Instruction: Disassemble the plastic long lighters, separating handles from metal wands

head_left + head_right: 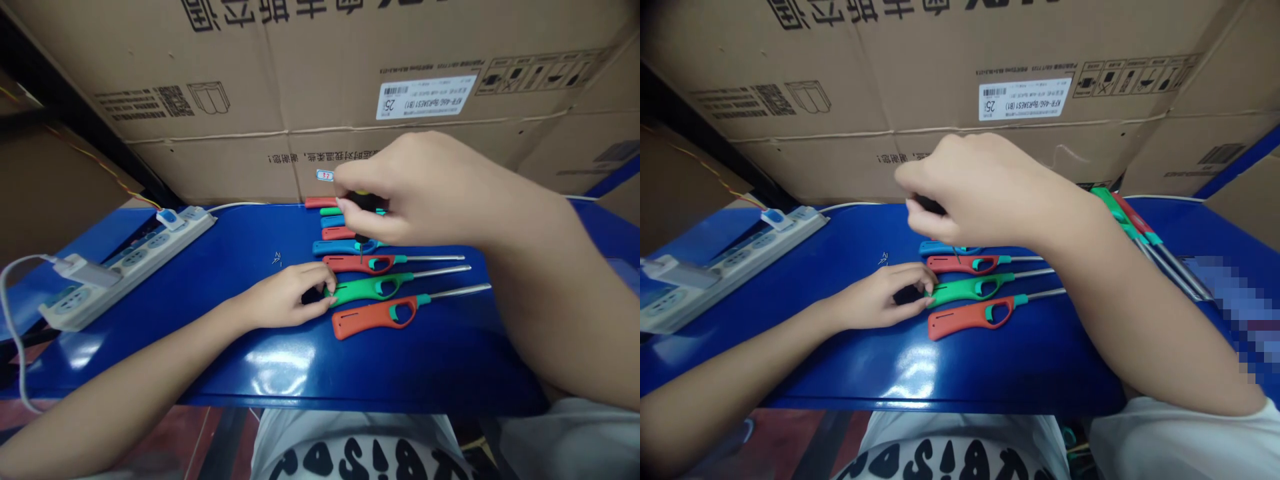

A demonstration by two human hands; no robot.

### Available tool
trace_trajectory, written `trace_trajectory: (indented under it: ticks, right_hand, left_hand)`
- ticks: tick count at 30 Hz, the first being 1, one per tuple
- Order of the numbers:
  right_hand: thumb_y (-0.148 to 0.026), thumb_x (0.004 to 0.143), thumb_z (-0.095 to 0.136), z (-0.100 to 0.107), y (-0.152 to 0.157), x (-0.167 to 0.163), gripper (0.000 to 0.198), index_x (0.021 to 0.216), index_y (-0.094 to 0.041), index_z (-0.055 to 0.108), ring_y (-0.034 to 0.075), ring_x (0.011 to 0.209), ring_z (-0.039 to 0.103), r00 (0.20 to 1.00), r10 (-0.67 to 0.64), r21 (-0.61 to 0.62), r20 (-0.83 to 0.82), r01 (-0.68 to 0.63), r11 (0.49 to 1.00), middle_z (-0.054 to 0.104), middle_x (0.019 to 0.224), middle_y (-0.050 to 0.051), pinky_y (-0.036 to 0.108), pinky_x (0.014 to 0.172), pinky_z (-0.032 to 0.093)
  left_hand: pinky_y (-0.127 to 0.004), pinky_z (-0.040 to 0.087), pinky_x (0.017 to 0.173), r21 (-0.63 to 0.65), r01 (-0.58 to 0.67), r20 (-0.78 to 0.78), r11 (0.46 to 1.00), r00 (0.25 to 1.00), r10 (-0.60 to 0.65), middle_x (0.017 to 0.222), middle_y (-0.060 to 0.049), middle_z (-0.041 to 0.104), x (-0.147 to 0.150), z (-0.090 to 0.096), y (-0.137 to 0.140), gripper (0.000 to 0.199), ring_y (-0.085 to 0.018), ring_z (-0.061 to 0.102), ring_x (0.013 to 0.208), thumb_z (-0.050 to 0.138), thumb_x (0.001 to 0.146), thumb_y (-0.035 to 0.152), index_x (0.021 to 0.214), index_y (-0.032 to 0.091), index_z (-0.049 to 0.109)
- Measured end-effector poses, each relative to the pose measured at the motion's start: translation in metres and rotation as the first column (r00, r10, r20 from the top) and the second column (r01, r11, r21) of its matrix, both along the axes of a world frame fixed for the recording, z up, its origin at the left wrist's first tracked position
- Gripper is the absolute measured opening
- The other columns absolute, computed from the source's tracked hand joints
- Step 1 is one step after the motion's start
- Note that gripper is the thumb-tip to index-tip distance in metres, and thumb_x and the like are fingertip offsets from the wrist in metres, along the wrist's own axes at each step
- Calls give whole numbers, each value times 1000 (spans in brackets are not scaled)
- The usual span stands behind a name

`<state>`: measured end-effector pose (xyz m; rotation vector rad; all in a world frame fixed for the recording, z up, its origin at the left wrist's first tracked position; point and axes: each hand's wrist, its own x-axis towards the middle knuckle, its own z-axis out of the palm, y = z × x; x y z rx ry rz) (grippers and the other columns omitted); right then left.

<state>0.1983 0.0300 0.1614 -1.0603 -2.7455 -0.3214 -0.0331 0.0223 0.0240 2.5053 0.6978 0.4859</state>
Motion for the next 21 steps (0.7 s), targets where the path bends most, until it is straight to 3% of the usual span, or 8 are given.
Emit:
trace_trajectory:
  ticks: [6,12,21]
  right_hand:
    - [-44,96,48,-1,14,18,32,84,-21,66,19,61,53,985,-157,-198,77,169,966,63,67,6,33,60,27]
    - [-49,97,47,-3,22,30,37,90,-20,69,20,65,57,976,-207,-198,75,218,956,66,70,6,32,61,29]
    - [-44,97,46,-6,15,17,33,92,-21,69,15,56,50,971,-175,-264,164,214,940,69,76,5,31,58,28]
  left_hand:
    - [-25,47,69,6,-50,-12,999,999,50,83,-2,63,0,0,1,11,-14,59,72,57,98,26,98,17,62]
    - [-25,40,65,164,-9,-177,986,984,38,86,-1,60,3,7,-2,7,-14,55,72,53,97,23,92,19,55]
    - [-26,37,58,260,-53,-249,964,961,120,78,0,63,9,3,-7,22,-14,58,64,46,102,27,85,19,57]
